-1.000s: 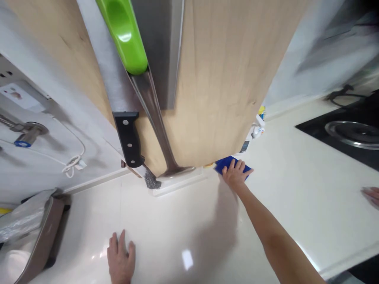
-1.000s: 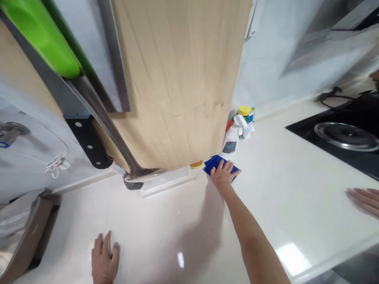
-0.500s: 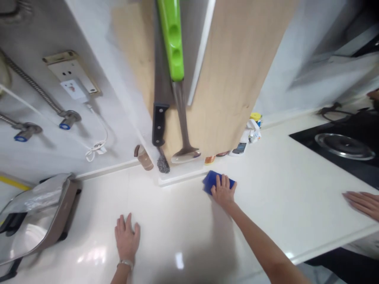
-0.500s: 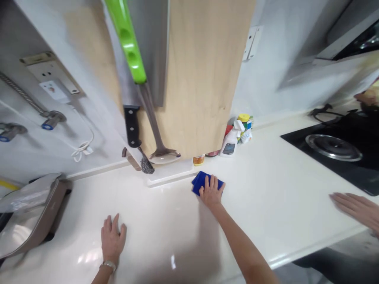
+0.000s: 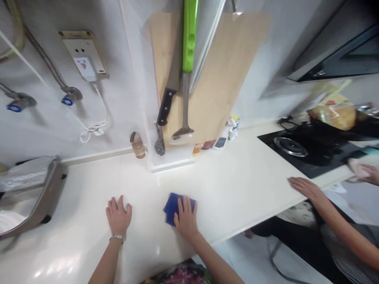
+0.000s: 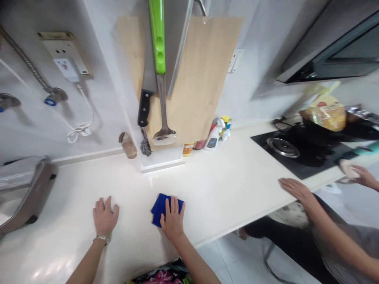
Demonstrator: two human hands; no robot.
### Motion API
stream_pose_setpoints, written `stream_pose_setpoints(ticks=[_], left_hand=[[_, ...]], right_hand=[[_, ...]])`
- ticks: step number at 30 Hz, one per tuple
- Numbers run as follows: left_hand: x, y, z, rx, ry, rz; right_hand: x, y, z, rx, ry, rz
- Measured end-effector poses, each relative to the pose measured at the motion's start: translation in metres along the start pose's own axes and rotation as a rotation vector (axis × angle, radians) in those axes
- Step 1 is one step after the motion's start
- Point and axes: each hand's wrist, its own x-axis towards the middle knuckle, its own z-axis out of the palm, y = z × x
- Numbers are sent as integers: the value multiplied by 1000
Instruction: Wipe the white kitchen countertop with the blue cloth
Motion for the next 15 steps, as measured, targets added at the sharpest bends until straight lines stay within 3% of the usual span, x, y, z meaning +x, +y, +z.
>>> stream_pose_setpoints(ticks=[7, 11, 15], left_hand=[[2, -1, 0, -54, 51, 98], [0, -6, 8, -76, 43, 111], [-1, -10, 11, -100, 20, 96]], right_hand=[[-53, 28, -23, -40, -47, 2], [-72, 66, -33, -117, -53, 107], [-79, 117, -44, -238, -51, 302]])
